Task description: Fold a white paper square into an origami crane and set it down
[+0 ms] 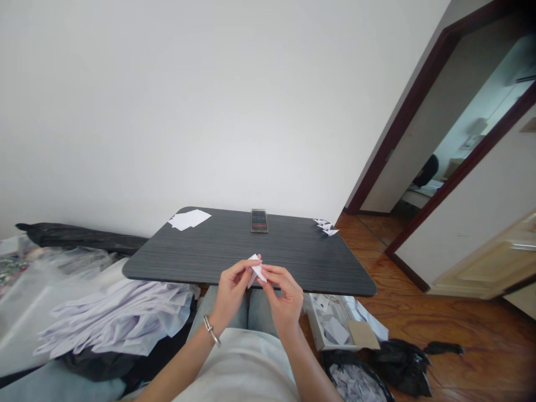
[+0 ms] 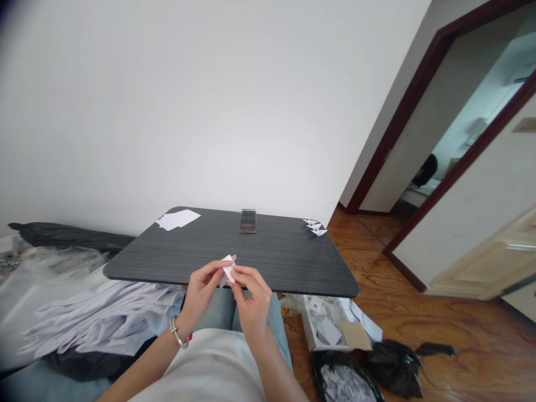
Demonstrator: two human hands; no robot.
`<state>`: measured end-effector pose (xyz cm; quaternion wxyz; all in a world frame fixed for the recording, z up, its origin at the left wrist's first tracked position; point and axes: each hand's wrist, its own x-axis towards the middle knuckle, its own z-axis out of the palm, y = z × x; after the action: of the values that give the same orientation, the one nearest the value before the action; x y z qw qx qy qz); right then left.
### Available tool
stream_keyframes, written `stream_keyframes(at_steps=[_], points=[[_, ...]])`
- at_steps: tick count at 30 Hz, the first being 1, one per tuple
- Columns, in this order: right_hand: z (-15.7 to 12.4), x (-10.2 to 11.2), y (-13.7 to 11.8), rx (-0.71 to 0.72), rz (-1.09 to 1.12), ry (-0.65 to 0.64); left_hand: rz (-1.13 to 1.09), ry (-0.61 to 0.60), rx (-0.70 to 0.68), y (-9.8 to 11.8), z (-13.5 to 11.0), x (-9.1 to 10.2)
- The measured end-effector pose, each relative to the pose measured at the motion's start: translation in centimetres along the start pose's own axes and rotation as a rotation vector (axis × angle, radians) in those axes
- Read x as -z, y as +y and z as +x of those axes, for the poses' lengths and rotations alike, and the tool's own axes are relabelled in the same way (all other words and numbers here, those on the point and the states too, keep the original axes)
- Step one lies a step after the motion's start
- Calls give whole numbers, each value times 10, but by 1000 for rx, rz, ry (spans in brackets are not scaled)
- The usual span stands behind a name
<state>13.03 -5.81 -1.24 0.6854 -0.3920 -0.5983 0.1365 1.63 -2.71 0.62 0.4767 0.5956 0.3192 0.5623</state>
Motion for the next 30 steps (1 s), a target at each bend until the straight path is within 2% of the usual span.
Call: stream_keyframes(at_steps=[5,9,16,22,30], points=[[2,1,0,25,-24,-45,-99,5,76,2,3,3],[3,1,-2,18,-38,-82,-62,46,91,-1,5,6],[4,-2,4,-221,46,33,-44,147,101,-6,7,8],[6,-2,9,-377,137,-96,-40,160,82,-8,4,5],[7,-3,15,-437,267,-111,-2,79,72,-4,3,3]])
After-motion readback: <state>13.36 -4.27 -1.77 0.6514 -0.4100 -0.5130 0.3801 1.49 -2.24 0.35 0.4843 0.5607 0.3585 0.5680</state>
